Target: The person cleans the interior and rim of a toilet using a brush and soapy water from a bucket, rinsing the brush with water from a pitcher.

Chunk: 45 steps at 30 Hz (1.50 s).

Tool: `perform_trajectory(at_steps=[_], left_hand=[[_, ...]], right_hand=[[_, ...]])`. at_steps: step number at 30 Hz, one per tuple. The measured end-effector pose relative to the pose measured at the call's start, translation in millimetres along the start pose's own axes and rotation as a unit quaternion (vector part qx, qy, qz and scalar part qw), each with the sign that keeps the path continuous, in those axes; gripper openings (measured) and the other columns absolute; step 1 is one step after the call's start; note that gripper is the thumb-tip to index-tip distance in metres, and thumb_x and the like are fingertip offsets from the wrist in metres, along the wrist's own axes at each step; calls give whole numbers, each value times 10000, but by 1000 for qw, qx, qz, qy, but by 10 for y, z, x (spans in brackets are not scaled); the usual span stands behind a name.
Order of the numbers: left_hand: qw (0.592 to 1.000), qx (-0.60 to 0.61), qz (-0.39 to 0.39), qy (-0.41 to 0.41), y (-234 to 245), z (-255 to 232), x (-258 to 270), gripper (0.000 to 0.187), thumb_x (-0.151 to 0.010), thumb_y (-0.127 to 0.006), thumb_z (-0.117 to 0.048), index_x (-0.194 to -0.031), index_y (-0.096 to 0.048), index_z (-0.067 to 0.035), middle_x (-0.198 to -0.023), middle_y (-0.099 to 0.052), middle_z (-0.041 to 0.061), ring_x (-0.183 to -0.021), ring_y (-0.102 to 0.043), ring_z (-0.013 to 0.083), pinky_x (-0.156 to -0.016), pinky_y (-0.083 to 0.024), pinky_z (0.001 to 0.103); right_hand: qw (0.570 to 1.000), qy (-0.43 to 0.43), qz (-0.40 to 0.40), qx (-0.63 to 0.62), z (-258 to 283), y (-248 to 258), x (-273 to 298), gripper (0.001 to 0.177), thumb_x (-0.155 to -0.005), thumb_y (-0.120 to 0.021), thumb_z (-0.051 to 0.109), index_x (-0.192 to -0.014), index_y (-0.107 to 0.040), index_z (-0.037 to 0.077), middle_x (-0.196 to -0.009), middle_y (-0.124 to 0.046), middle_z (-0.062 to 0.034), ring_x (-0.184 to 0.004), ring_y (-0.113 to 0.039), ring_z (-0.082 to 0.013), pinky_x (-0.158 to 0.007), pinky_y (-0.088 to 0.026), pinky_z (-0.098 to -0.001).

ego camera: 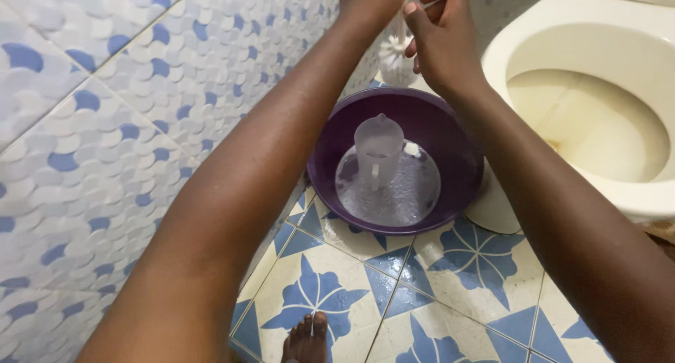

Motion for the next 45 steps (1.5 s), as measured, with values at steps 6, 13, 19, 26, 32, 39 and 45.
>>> perform_trajectory(at_steps=[6,13,19,26,32,39,45], left_hand=[[992,-88,-6,-89,217,34,336,274,-878,-752,-280,-944,-753,-14,-748,-793,79,-621,-787,161,-591,-604,329],[991,-84,22,99,605,674,421,267,-914,-715,-270,-1064,-733,-51,-733,-804,47,-575,-770,121,-543,-624,309],[983,-151,-10,107,955,1058,467,311,-908,-727,-300,-1100,-711,-56,-694,-805,22,-535,-752,100,-530,-607,292],[980,-176,2,95,968,1307,456,359,-873,-719,-312,-1141,-693,-76,-709,-797,33,-611,-784,133,-619,-603,338],[963,-266,-1,54,825,1579,518,371,-942,-642,-372,-1146,-697,-67,-933,-772,176,-918,-732,366,-835,-544,479],[931,-357,56,57,620,1529,565,404,-946,-633,-376,-1070,-682,6,-987,-743,232,-925,-713,408,-831,-542,503],[901,-269,147,307,634,1166,1005,193,-901,-593,-46,-962,-696,106,-739,-735,183,-538,-770,252,-515,-625,427]], right_hand=[[993,-99,18,-68,-474,-264,-156,239,-1095,-554,196,-1155,-391,31,-924,-645,-114,-627,-679,-154,-459,-514,-293],[968,-249,21,11,-928,-577,306,197,-966,-634,179,-1040,-522,35,-773,-635,-93,-527,-643,-183,-417,-462,-321],[839,-430,173,284,-1289,-652,999,618,-1036,-530,494,-940,-724,-85,-746,-716,-211,-617,-719,-291,-518,-521,-371],[801,-539,182,189,-2027,-732,1381,496,-999,-439,317,-974,-708,-99,-834,-766,-258,-660,-772,-321,-615,-615,-429],[859,-293,103,407,-2166,-435,1115,400,-964,-536,280,-889,-758,-44,-822,-725,-263,-764,-711,-416,-748,-552,-490],[903,-235,61,354,-2044,-164,910,333,-940,-585,227,-826,-730,-50,-754,-701,-236,-728,-728,-363,-757,-557,-481],[931,-264,55,245,-1927,-79,917,372,-1017,-509,164,-732,-637,-37,-641,-671,-215,-589,-723,-258,-525,-559,-401]])
Point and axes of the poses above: each hand's wrist, its own x-axis away from the middle knuckle, its own y-axis out of the back of the hand, z = x × y, the point moved 6 cm from there along -x, towards the middle knuckle
